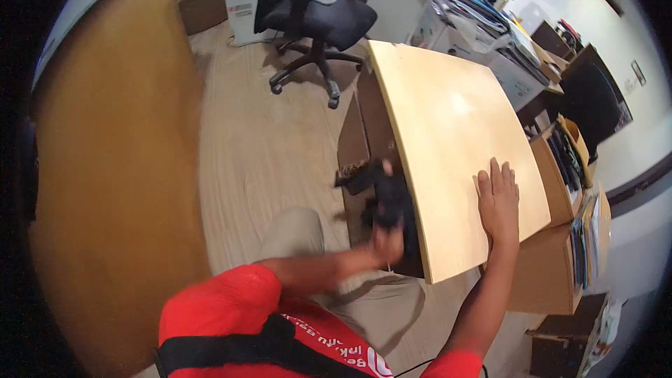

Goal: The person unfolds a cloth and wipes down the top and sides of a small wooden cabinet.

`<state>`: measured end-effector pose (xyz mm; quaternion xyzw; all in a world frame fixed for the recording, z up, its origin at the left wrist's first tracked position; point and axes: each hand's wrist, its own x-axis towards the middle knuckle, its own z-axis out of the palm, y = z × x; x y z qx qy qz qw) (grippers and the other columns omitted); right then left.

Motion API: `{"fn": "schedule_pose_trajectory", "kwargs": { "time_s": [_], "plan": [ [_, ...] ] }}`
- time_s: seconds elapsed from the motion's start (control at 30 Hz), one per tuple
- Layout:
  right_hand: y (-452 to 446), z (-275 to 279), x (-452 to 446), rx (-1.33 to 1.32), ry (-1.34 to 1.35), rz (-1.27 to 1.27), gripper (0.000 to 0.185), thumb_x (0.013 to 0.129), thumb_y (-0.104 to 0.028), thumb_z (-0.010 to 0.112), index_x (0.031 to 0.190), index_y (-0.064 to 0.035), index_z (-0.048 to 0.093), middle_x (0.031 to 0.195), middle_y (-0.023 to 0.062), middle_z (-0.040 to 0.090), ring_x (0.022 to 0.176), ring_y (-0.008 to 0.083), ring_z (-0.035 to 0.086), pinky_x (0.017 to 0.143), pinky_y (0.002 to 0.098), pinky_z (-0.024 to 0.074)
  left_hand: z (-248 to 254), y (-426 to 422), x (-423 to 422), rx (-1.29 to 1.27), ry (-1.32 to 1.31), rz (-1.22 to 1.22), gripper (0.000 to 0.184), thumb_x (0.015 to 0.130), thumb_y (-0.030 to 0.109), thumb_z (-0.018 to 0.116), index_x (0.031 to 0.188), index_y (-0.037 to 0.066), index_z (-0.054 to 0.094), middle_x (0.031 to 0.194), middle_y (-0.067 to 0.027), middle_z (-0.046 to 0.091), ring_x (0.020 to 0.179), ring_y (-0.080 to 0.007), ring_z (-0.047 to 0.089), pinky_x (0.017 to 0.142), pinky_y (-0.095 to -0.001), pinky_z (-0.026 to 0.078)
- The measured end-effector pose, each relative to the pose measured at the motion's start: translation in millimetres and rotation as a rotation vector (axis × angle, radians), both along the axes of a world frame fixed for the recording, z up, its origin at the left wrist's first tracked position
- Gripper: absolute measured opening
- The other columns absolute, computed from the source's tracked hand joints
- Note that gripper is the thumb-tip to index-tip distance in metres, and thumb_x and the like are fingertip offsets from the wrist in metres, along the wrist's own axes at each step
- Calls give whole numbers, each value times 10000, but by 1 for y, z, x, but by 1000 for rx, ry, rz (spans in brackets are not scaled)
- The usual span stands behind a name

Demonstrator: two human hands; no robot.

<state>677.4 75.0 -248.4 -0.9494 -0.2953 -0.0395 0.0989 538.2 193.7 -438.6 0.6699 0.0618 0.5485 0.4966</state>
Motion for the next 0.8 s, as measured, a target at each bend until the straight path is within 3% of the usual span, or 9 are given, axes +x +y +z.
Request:
{"fn": "schedule_pose_trajectory", "kwargs": {
  "time_s": [0.07, 0.13, 0.27, 0.37, 0.47, 0.53, 0.67, 0.7, 0.8],
  "plan": [
    [4, 4, -4, -24, -7, -24, 730, 1039, -567, 348, 1535, -32, 368, 1591, 296, 276, 1501, 441, 211, 1218, 520, 167, -13, 47, 73, 142, 211, 302, 475, 1048, 46, 331, 1496, -113, 312, 1437, -326, 459, 1306, -467, 460, 1146, -465, 320],
    [2, 0, 0, -18, -11, -6, 736, 1036, -570, 355, 1535, -30, 366, 1590, 303, 272, 1500, 444, 209, 1219, 517, 166, 68, 123, 74, -454, 62, -83, 462, 1050, 89, 374, 1477, -88, 368, 1286, -346, 562, 1125, -509, 550, 1014, -502, 422],
    [2, 1, -1, 9, -1, -16, 761, 1025, -587, 372, 1535, -22, 365, 1584, 318, 270, 1497, 456, 210, 1220, 512, 164, 90, 224, 138, -587, -140, -61, 738, 1056, 556, 332, 1361, -92, 514, 1412, -284, 536, 1324, -393, 504, 1096, -413, 367],
    [0, 0, 3, 17, 3, -8, 771, 1019, -596, 380, 1534, -22, 367, 1582, 317, 275, 1493, 463, 215, 1219, 513, 166, 87, 292, 173, -775, 8, -234, 871, 1020, 661, 248, 1326, -100, 541, 1251, -300, 635, 1221, -385, 580, 1063, -399, 393],
    [3, 2, -4, 25, -6, -36, 768, 1016, -594, 387, 1526, -20, 382, 1577, 317, 287, 1489, 461, 225, 1215, 522, 168, 86, 260, 163, -632, 82, -70, 762, 1051, 560, 298, 1348, -108, 513, 1264, -288, 630, 1240, -373, 569, 1061, -388, 400],
    [3, 2, -4, 25, -13, -37, 765, 1015, -593, 390, 1522, -20, 389, 1574, 317, 294, 1488, 460, 229, 1214, 527, 169, 80, 185, 97, -466, 19, -207, 636, 1059, 428, 370, 1408, -99, 439, 1393, -256, 521, 1323, -356, 473, 1111, -379, 334],
    [0, -1, -4, 42, -40, -25, 758, 1013, -590, 393, 1512, -20, 407, 1566, 314, 314, 1486, 457, 241, 1211, 537, 171, 11, 50, 9, 259, -96, -41, 598, 1031, 143, 448, 1534, -92, 225, 1620, -211, 239, 1500, -323, 241, 1232, -402, 143],
    [-1, -2, -2, 25, -22, -39, 758, 1013, -590, 393, 1512, -20, 407, 1566, 314, 314, 1486, 457, 241, 1211, 537, 171, 75, 25, -29, 73, -183, -335, 656, 1023, 98, 420, 1571, -79, 105, 1676, -196, 89, 1532, -301, 158, 1231, -393, 117],
    [-3, -5, 2, -3, -24, -27, 752, 1014, -584, 393, 1511, -19, 409, 1566, 315, 313, 1485, 458, 243, 1211, 527, 180, 71, 48, 15, -125, -160, -204, 604, 1026, 118, 424, 1544, -89, 194, 1612, -262, 209, 1482, -371, 251, 1212, -439, 182]
  ]
}}
